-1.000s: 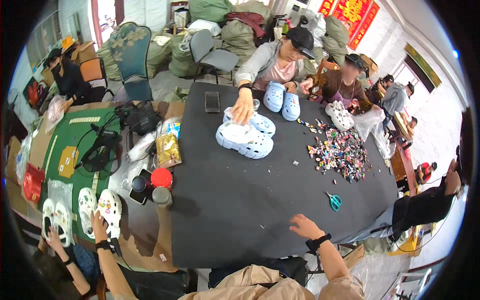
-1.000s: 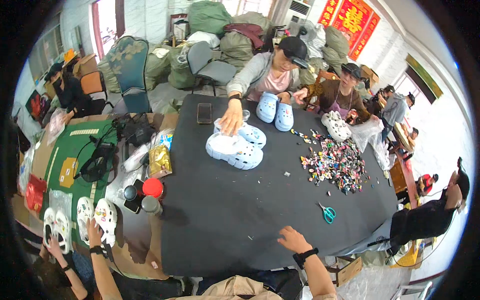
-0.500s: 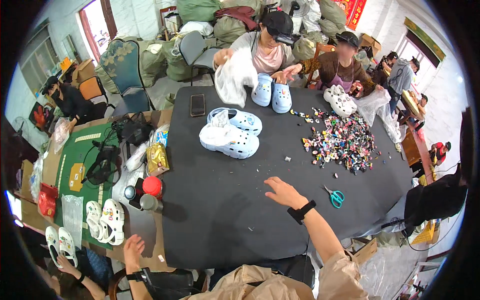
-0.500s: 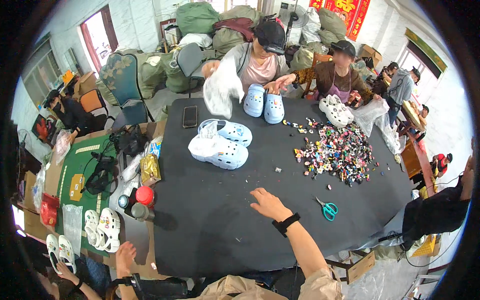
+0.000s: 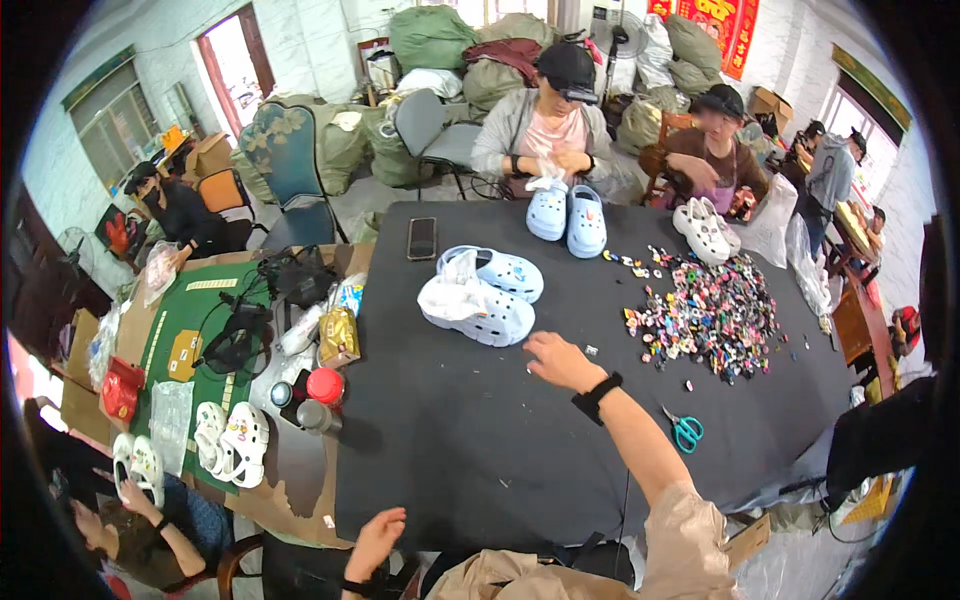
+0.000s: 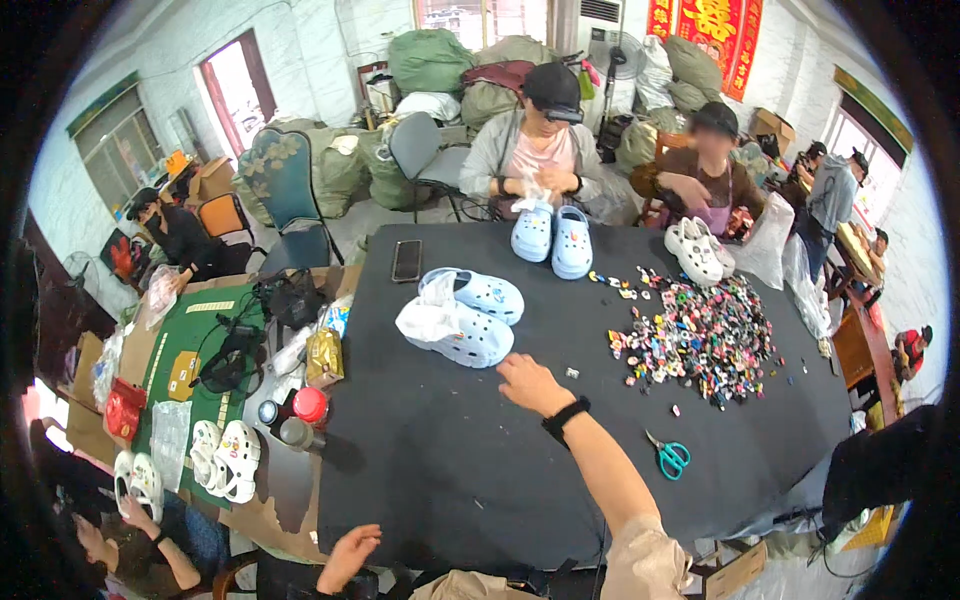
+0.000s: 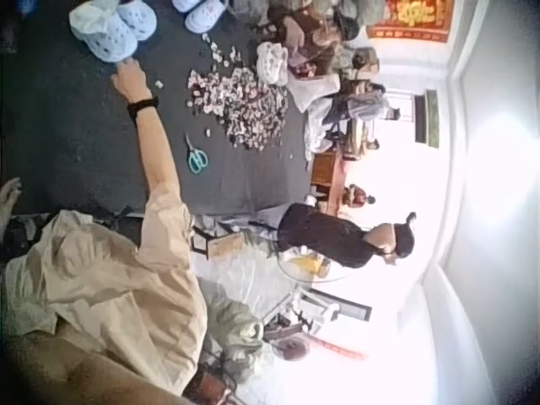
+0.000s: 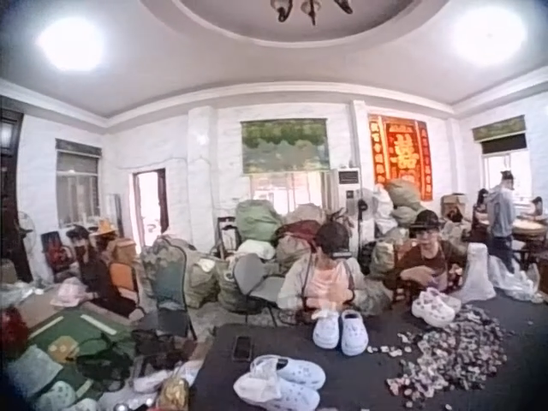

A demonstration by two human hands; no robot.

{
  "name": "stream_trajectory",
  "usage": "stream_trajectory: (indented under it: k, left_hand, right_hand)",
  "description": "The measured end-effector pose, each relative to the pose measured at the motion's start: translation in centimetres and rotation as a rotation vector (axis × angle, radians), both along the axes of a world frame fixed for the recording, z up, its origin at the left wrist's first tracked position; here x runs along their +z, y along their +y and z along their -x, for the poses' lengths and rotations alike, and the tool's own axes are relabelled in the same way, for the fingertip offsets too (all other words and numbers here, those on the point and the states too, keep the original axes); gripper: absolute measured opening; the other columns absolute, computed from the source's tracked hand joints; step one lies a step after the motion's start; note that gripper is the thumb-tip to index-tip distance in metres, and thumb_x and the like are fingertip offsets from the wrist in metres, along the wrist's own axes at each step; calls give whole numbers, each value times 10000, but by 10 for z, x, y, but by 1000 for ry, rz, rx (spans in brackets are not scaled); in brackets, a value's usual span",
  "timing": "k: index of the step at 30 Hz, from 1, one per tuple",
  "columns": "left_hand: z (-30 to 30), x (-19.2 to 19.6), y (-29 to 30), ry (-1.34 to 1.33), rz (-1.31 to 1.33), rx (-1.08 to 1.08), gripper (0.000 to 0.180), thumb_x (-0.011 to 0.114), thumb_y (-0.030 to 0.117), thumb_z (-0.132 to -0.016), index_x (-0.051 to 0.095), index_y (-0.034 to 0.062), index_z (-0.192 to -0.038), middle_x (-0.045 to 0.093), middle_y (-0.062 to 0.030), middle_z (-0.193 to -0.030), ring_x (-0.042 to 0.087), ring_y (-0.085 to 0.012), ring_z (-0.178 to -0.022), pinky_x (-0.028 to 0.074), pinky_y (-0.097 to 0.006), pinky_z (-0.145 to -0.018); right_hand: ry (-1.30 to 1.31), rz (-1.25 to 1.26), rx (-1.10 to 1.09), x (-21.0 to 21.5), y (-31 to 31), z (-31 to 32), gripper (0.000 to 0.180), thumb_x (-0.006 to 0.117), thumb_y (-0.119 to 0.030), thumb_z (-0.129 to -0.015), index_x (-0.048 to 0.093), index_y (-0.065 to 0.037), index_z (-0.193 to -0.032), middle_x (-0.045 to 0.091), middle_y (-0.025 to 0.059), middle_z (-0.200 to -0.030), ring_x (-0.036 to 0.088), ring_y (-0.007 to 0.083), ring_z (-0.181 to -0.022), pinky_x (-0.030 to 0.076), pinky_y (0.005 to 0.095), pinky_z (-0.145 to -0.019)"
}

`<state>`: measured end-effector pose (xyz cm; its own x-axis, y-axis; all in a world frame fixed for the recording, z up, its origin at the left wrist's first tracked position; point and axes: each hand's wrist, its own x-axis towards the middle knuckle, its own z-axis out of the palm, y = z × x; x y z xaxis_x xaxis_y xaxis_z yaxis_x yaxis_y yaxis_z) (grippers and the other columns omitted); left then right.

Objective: Attaching decorative charms into the holes of foam clogs at a production station.

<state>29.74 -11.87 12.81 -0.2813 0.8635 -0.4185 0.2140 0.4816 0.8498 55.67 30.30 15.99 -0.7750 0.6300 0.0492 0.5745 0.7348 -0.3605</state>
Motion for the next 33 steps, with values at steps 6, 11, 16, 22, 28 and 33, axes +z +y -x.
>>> stream_trajectory:
  k: [6,11,16,22,28,33]
  left_hand:
    - [-57,50,-33,-262,41,329,339,529,174,-955,529,-8,-1240,593,-100,-1187,534,-194,-1107,419,-301,-937]
    - [-68,10,-96,-205,84,467,357,526,179,-954,518,-17,-1252,593,-113,-1177,544,-195,-1083,430,-308,-921]
    - [-85,-4,-114,-218,42,556,349,541,176,-946,532,-9,-1242,602,-107,-1156,550,-188,-1062,432,-305,-903]
    - [-81,12,-98,-144,51,581,322,560,172,-936,560,7,-1212,622,-99,-1118,555,-173,-1024,433,-299,-886]
    - [-71,-8,-94,-157,4,519,310,558,169,-934,572,-1,-1193,634,-99,-1101,562,-174,-1032,434,-295,-891]
    - [-67,7,-60,-135,-103,391,300,537,184,-944,579,-1,-1176,647,-127,-1029,595,-208,-963,459,-294,-856]
  right_hand:
    - [57,-334,34,-11,75,84,514,717,-133,-690,541,-106,-1172,436,171,-1306,393,340,-1262,448,521,-901]
    - [-261,-391,113,-3,115,137,705,818,-288,-599,523,-216,-1236,394,169,-1384,276,360,-1359,271,604,-1043]
    - [-459,-261,159,-10,150,146,736,801,-420,-618,494,-229,-1260,473,177,-1276,339,381,-1296,239,605,-1055]
    - [-561,-162,185,-5,147,156,550,803,-394,-646,635,-221,-1140,483,158,-1192,416,338,-1209,412,529,-933]
    - [-305,-145,233,0,124,122,475,773,-400,-660,675,-161,-1059,505,193,-1068,493,368,-1078,501,474,-825]
    - [-188,-35,421,34,44,86,432,718,-404,-729,655,-81,-1009,577,175,-980,534,367,-1012,467,460,-823]
